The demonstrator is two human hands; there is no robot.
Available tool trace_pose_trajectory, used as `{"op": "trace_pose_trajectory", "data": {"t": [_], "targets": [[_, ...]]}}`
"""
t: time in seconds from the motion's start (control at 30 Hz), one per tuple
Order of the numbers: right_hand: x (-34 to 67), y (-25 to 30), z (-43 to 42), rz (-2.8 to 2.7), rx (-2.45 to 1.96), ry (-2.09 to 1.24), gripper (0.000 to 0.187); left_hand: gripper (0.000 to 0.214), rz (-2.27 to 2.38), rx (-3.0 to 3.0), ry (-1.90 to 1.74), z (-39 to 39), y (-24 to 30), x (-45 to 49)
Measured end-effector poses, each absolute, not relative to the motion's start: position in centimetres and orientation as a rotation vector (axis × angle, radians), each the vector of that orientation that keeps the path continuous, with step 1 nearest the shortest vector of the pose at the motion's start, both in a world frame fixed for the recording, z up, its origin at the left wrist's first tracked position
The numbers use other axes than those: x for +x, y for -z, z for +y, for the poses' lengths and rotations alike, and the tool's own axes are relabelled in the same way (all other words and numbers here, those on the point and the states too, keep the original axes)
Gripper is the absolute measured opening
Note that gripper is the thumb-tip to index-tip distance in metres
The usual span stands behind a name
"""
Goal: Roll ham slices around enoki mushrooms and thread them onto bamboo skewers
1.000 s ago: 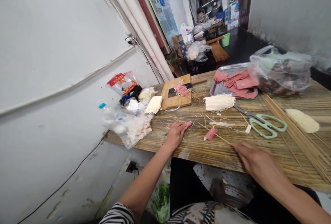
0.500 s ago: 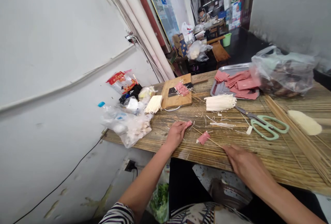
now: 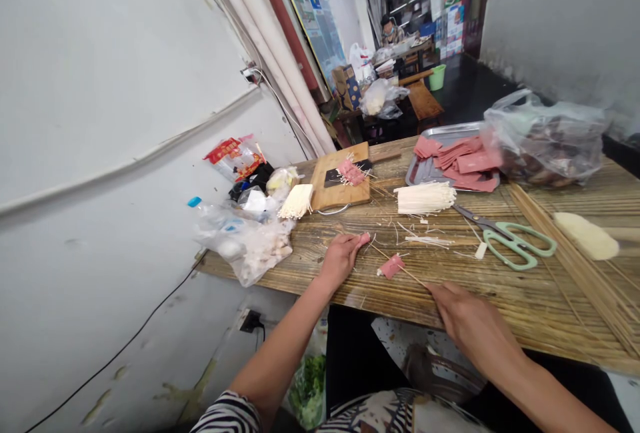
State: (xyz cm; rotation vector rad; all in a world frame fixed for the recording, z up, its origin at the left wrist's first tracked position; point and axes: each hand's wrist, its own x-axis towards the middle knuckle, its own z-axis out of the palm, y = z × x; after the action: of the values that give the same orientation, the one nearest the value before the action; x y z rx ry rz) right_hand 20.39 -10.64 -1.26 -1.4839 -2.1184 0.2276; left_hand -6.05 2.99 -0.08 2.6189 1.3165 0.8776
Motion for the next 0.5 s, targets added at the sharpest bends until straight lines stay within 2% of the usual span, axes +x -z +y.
{"op": "trace_pose_trajectory", "data": {"t": [0.5], "targets": [[20.40,1.74,-10.74,-2.095,-1.467,-0.207,0.036,0.034,1.286,2.630,-0.847,3.03,-0.34,-6.04]]}}
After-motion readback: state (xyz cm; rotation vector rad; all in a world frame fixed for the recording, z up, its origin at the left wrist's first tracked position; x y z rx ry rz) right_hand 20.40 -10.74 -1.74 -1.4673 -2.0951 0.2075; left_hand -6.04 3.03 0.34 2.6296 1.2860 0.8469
